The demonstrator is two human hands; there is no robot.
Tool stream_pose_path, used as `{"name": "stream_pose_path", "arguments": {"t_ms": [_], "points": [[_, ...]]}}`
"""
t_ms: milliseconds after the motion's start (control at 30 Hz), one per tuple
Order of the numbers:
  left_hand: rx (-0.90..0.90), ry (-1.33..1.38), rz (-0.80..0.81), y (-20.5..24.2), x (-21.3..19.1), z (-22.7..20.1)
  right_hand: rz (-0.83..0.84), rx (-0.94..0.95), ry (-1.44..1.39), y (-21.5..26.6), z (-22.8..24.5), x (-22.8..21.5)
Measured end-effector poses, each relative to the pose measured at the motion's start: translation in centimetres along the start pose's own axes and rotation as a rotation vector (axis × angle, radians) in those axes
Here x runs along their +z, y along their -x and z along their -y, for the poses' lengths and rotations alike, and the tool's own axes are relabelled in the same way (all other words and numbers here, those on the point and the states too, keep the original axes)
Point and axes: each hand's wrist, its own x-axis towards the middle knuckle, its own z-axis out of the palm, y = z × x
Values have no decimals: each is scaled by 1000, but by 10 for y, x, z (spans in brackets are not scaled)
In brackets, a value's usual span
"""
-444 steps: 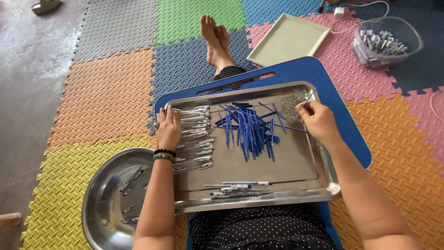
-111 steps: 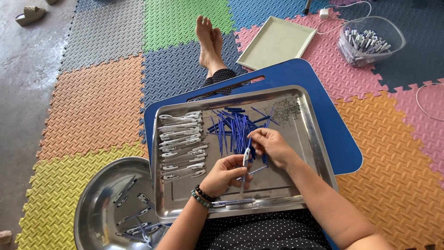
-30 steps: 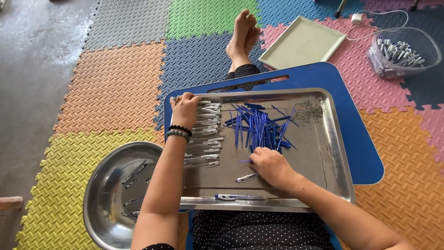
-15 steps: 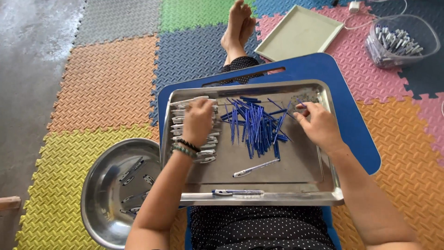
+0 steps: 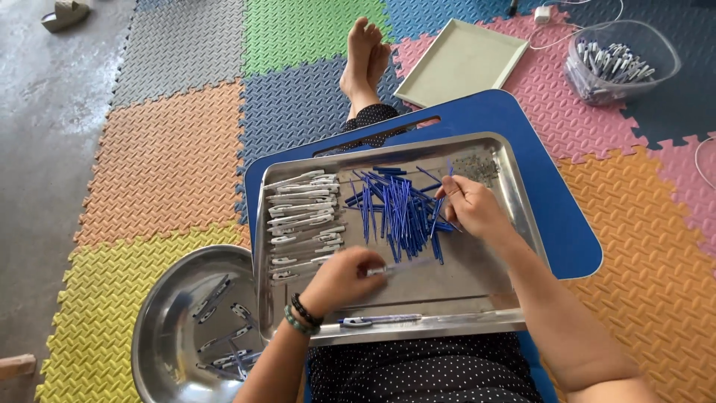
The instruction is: Assembling pens by inserting blue ink refills into white plastic barrels on a metal tray while sitting on the floor.
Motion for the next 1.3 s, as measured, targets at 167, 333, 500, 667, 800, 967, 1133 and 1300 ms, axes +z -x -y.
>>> {"name": "stream_pose_path", "arguments": {"t_ms": [167, 333, 500, 667, 800, 967, 1133, 1300], "points": [[35, 818, -249, -39, 9, 20, -61, 145, 650, -20, -52, 5], [-80, 1226, -274, -69, 40, 20, -180, -291, 627, -9, -40, 22], [-115, 1348, -264, -63, 60, 28, -98, -45, -17, 4, -17, 32], [28, 1383, -174, -63, 77, 46, 140, -106, -654, 26, 2, 57], [-1, 1431, -142, -57, 79, 34, 121, -175, -644, 38, -5, 70], [26, 1525, -149, -58, 93, 36, 139, -207, -489, 37, -30, 78], [24, 1532, -150, -55, 93, 33, 110, -245, -517, 45, -31, 79], [28, 1548, -163, -54, 92, 32, 96, -261, -543, 49, -34, 84]]}}
